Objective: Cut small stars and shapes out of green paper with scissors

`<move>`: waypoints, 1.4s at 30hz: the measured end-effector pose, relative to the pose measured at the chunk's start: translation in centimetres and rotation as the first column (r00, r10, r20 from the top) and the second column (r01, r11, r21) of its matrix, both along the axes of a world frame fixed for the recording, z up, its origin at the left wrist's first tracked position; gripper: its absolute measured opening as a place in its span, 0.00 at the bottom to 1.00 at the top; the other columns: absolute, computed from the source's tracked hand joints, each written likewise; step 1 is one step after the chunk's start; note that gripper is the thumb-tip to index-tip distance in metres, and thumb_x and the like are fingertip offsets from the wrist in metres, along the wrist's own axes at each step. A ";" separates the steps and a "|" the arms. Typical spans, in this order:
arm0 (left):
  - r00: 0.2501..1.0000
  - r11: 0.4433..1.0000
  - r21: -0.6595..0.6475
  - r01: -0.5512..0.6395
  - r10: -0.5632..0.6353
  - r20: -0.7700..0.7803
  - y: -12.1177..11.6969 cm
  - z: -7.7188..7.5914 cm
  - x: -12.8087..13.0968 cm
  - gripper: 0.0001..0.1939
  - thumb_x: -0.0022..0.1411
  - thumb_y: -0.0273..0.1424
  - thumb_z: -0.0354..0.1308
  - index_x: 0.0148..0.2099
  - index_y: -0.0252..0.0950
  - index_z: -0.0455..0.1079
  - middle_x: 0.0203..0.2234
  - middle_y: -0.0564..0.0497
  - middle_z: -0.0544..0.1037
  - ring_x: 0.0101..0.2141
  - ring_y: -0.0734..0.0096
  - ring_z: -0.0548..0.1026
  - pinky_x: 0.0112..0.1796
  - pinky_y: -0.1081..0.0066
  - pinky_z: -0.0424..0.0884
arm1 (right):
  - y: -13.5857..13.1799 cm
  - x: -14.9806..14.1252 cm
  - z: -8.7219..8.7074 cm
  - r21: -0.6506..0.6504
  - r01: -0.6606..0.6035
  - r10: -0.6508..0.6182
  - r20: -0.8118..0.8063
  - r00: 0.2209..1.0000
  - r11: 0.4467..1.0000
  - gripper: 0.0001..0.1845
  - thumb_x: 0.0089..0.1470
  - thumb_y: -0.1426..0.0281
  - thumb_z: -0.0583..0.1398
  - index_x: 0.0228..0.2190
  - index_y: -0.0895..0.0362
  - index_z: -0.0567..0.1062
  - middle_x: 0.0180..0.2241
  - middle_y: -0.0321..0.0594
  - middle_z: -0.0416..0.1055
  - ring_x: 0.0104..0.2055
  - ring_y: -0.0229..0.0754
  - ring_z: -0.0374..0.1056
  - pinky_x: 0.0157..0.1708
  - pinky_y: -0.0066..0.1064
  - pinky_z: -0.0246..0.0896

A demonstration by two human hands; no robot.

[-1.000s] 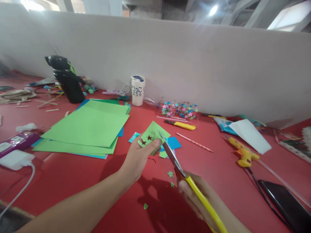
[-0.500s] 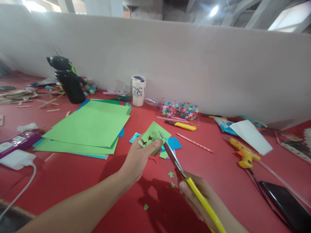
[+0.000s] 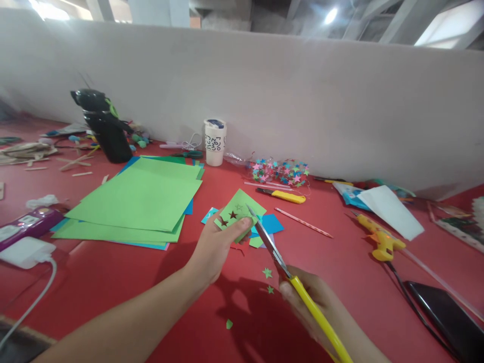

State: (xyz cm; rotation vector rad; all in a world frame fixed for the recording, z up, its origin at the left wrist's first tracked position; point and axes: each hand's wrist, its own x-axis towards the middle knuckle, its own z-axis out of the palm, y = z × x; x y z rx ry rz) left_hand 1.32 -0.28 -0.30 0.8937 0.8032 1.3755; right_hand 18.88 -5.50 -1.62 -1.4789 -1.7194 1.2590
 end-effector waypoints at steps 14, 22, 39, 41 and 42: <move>0.990 0.990 -0.137 0.033 -0.014 0.140 0.7 0.3 -0.7 0.07 0.49 0.30 0.64 0.26 0.32 0.71 0.19 0.51 0.76 0.17 0.77 0.71 0.20 0.77 0.65 | 0.3 0.9 -1.0 0.024 0.007 -0.007 0.012 1.000 1.000 0.27 0.52 0.43 0.50 0.20 0.51 0.52 0.17 0.25 0.43 0.17 0.33 0.41 0.15 0.26 0.35; 0.860 0.883 -0.335 0.329 -0.133 0.493 1.1 -0.1 -0.9 0.03 0.54 0.23 0.59 0.27 0.29 0.71 0.22 0.50 0.75 0.23 0.79 0.74 0.25 0.81 0.71 | 1.3 1.0 -2.2 0.203 0.014 -0.052 0.181 0.982 0.979 0.21 0.53 0.51 0.52 0.20 0.53 0.57 0.17 0.27 0.49 0.19 0.35 0.46 0.19 0.27 0.41; 0.916 0.959 -0.197 0.202 -0.114 0.385 0.7 0.4 -0.8 0.06 0.54 0.20 0.57 0.26 0.30 0.68 0.19 0.50 0.76 0.18 0.81 0.72 0.22 0.82 0.68 | 1.3 0.6 -1.6 0.178 0.014 -0.056 0.229 0.972 0.984 0.18 0.48 0.53 0.51 0.19 0.52 0.57 0.17 0.29 0.50 0.20 0.36 0.47 0.19 0.27 0.42; 0.882 0.941 -0.216 0.261 -0.142 0.449 0.9 0.2 -0.8 0.05 0.54 0.20 0.57 0.26 0.30 0.68 0.19 0.51 0.75 0.18 0.82 0.71 0.22 0.83 0.67 | 1.2 0.6 -1.4 0.176 0.011 -0.052 0.228 0.972 0.984 0.17 0.48 0.53 0.51 0.19 0.52 0.57 0.17 0.29 0.51 0.20 0.37 0.47 0.19 0.27 0.43; 0.871 0.935 -0.217 0.281 -0.154 0.466 0.9 0.1 -0.8 0.05 0.54 0.21 0.58 0.26 0.29 0.69 0.19 0.52 0.74 0.18 0.83 0.70 0.21 0.83 0.66 | 1.2 0.6 -1.4 0.177 0.006 -0.048 0.233 0.971 0.984 0.17 0.49 0.54 0.52 0.20 0.52 0.57 0.17 0.28 0.51 0.20 0.36 0.47 0.20 0.27 0.42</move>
